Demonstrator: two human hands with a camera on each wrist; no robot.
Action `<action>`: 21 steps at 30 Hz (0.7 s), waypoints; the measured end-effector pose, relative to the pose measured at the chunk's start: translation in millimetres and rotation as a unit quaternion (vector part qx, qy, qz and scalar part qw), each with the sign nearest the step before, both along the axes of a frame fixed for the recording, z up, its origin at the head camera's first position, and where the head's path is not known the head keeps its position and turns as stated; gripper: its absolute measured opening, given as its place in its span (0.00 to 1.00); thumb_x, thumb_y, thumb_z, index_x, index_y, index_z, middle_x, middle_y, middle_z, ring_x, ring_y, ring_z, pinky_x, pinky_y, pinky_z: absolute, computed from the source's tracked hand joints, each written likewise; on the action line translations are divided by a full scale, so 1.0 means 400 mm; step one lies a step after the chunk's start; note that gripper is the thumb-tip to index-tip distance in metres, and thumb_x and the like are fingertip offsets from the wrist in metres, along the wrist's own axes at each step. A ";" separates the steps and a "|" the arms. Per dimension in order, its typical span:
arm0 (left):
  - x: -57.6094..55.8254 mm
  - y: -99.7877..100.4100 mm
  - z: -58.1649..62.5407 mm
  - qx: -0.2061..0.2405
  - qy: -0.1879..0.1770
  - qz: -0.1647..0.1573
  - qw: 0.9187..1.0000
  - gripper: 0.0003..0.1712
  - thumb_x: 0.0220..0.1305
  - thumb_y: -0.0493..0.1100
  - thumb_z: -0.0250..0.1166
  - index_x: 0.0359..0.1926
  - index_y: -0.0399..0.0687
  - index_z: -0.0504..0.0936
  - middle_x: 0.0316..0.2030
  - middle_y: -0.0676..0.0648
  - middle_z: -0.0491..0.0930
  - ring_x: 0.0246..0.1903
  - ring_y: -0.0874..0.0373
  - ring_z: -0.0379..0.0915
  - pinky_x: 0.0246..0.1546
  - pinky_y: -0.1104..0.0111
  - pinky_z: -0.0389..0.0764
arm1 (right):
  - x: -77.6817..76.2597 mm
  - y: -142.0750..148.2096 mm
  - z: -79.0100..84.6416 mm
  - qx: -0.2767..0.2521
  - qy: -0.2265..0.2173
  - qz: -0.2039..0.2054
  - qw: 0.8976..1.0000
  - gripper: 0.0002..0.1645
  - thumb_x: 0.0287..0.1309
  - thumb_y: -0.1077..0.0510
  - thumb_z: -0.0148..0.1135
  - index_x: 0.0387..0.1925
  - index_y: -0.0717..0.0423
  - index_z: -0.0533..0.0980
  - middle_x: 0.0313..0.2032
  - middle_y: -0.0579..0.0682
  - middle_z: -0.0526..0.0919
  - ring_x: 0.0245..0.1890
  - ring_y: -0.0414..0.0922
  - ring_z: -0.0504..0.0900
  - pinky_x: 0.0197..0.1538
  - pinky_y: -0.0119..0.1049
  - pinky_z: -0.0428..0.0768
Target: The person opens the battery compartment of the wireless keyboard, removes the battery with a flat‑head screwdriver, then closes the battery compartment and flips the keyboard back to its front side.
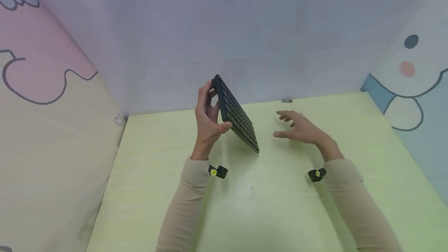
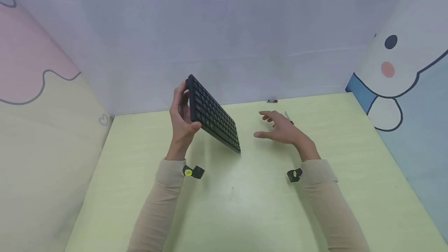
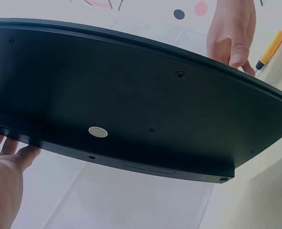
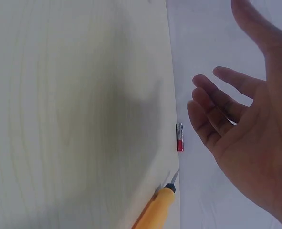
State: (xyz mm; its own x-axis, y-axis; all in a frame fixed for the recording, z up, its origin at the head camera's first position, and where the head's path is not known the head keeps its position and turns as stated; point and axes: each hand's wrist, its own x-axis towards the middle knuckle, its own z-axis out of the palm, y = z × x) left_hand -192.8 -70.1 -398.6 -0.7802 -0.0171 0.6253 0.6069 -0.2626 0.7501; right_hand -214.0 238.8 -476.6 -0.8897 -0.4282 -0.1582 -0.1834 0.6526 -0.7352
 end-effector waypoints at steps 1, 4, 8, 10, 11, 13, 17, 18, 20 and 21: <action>0.000 0.001 0.000 0.001 0.000 -0.001 1.000 0.80 0.32 0.76 0.81 0.73 0.25 0.58 0.61 0.53 0.67 0.61 0.56 0.67 0.64 0.67 0.81 | 0.001 -0.008 -0.002 -0.007 -0.007 0.008 1.000 0.57 0.57 0.39 0.74 0.79 0.54 0.57 0.70 0.62 0.70 0.71 0.60 0.68 0.70 0.59 0.72; 0.002 0.004 0.000 0.002 0.001 0.000 1.000 0.80 0.32 0.76 0.81 0.72 0.25 0.58 0.60 0.53 0.67 0.61 0.57 0.67 0.64 0.67 0.81 | 0.003 -0.030 -0.010 -0.026 -0.019 0.031 0.999 0.62 0.53 0.42 0.78 0.80 0.53 0.53 0.72 0.62 0.68 0.72 0.59 0.67 0.70 0.59 0.72; 0.004 0.008 0.004 0.002 0.004 0.003 1.000 0.80 0.32 0.76 0.80 0.72 0.24 0.58 0.60 0.53 0.67 0.61 0.57 0.67 0.64 0.67 0.81 | 0.004 -0.055 -0.015 -0.042 -0.026 0.056 0.997 0.66 0.51 0.43 0.80 0.81 0.54 0.51 0.73 0.61 0.65 0.72 0.59 0.65 0.70 0.59 0.72; 0.006 0.011 0.007 0.002 0.006 0.004 1.000 0.80 0.33 0.76 0.80 0.72 0.24 0.58 0.61 0.53 0.67 0.61 0.57 0.67 0.64 0.67 0.81 | 0.003 -0.066 -0.016 -0.049 -0.032 0.067 0.996 0.67 0.50 0.44 0.80 0.81 0.54 0.49 0.73 0.61 0.63 0.72 0.59 0.65 0.70 0.59 0.72; 0.007 0.012 0.008 0.001 0.007 0.005 1.000 0.80 0.33 0.76 0.80 0.72 0.24 0.58 0.61 0.53 0.67 0.61 0.57 0.67 0.64 0.67 0.81 | 0.003 -0.071 -0.017 -0.054 -0.035 0.073 0.995 0.68 0.50 0.45 0.81 0.81 0.54 0.49 0.73 0.61 0.63 0.72 0.59 0.64 0.70 0.60 0.72; 0.007 0.015 0.009 -0.002 0.008 0.007 1.000 0.80 0.33 0.76 0.80 0.72 0.25 0.58 0.61 0.53 0.67 0.61 0.57 0.67 0.64 0.67 0.81 | 0.002 -0.081 -0.019 -0.062 -0.039 0.083 0.994 0.68 0.49 0.46 0.81 0.81 0.54 0.48 0.74 0.61 0.62 0.73 0.59 0.64 0.71 0.60 0.71; 0.007 0.022 0.011 -0.007 0.007 0.007 1.000 0.80 0.33 0.77 0.79 0.72 0.24 0.58 0.61 0.54 0.67 0.61 0.56 0.67 0.64 0.66 0.81 | 0.004 -0.098 -0.025 -0.075 -0.044 0.101 0.991 0.70 0.48 0.47 0.82 0.81 0.55 0.47 0.74 0.62 0.60 0.73 0.60 0.63 0.72 0.62 0.69; 0.007 0.024 0.012 -0.007 0.006 0.007 1.000 0.81 0.33 0.77 0.79 0.72 0.24 0.57 0.61 0.54 0.67 0.61 0.56 0.67 0.64 0.66 0.81 | 0.006 -0.102 -0.026 -0.076 -0.045 0.104 0.991 0.70 0.47 0.48 0.83 0.81 0.55 0.47 0.75 0.62 0.59 0.73 0.60 0.63 0.72 0.62 0.69; 0.008 0.027 0.012 -0.005 0.004 0.005 1.000 0.81 0.32 0.78 0.79 0.72 0.24 0.57 0.61 0.54 0.67 0.61 0.56 0.67 0.64 0.65 0.81 | 0.009 -0.109 -0.026 -0.080 -0.050 0.109 0.990 0.71 0.46 0.48 0.83 0.81 0.55 0.46 0.75 0.62 0.58 0.73 0.61 0.62 0.73 0.63 0.68; 0.008 0.029 0.011 -0.004 0.003 0.005 1.000 0.81 0.32 0.78 0.79 0.72 0.24 0.57 0.61 0.54 0.67 0.61 0.57 0.67 0.64 0.65 0.81 | 0.011 -0.113 -0.026 -0.080 -0.052 0.111 0.989 0.72 0.46 0.48 0.83 0.82 0.54 0.46 0.76 0.62 0.57 0.73 0.61 0.61 0.73 0.63 0.67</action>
